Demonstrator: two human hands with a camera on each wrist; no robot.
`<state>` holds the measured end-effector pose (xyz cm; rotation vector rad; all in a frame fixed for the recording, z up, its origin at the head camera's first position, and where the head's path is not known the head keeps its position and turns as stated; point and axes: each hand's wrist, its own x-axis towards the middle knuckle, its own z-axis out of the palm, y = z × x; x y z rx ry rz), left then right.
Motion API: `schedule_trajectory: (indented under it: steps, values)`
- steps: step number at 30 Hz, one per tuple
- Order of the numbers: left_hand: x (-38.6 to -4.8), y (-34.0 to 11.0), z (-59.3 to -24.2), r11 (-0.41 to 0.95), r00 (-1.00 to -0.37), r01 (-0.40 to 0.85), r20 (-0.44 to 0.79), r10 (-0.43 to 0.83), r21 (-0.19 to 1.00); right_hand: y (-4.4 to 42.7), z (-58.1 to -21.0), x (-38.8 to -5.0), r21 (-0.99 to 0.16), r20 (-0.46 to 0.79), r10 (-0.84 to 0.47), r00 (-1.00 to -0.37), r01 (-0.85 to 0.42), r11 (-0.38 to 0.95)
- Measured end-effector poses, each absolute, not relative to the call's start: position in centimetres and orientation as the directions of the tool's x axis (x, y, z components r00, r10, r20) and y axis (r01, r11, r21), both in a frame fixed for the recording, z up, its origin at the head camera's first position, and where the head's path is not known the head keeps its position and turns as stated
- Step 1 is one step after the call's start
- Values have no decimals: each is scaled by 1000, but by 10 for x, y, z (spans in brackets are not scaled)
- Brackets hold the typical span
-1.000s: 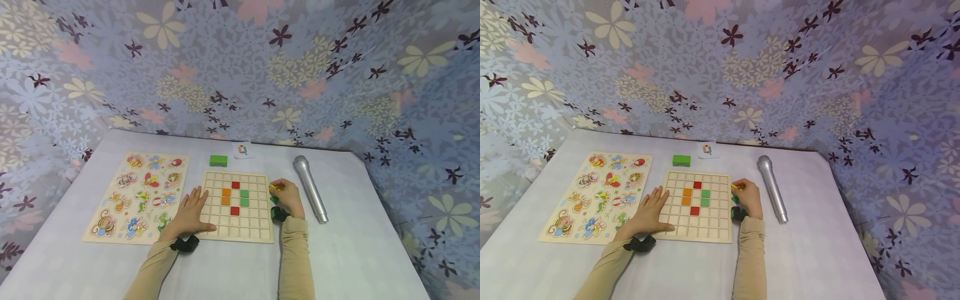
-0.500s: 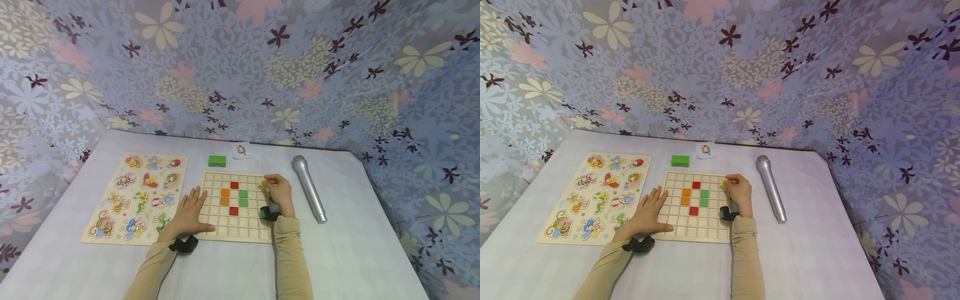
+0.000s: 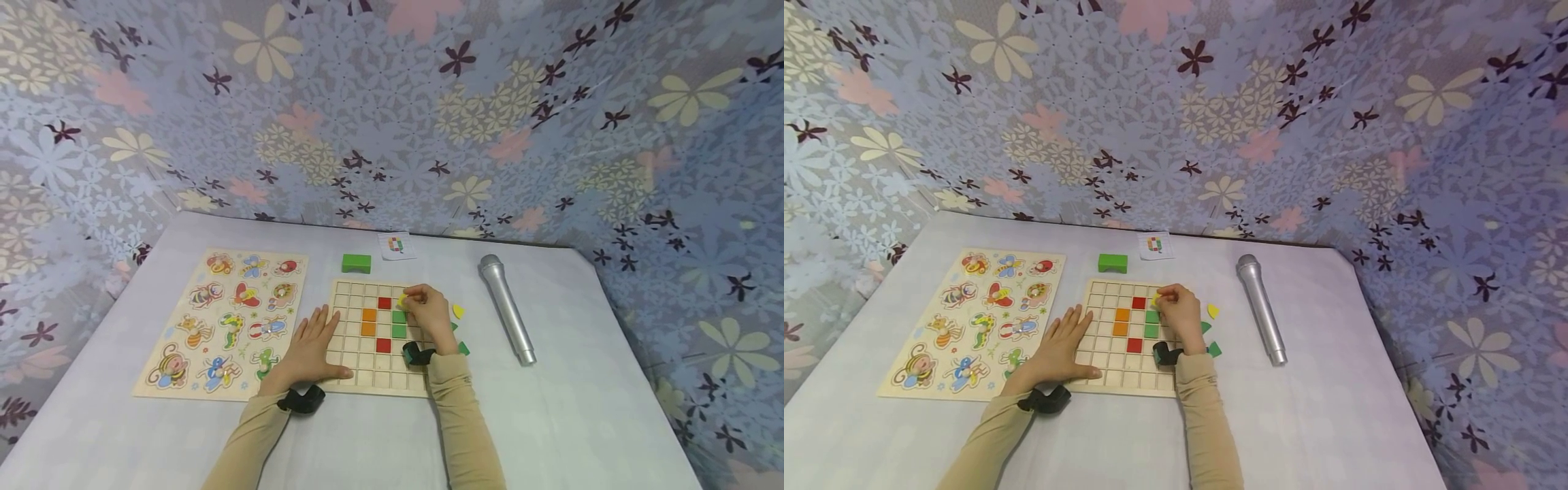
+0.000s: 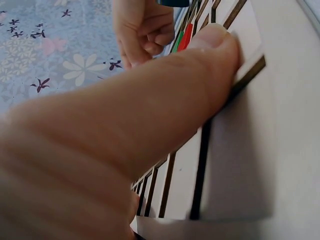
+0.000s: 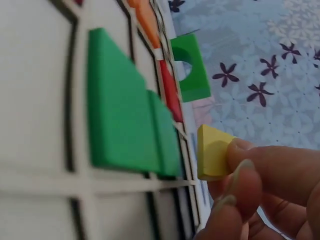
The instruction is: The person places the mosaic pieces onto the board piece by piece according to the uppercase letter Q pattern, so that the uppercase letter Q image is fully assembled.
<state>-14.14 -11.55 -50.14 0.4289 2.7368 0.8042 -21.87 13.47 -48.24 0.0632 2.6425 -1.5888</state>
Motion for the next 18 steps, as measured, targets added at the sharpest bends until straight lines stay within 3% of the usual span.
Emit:
schedule_trajectory:
  steps: [18]
  values:
    - [-141,-114,-499,805,-924,203,-163,346,558,130,-487,-218,-859,-61,-33,-998,36,511]
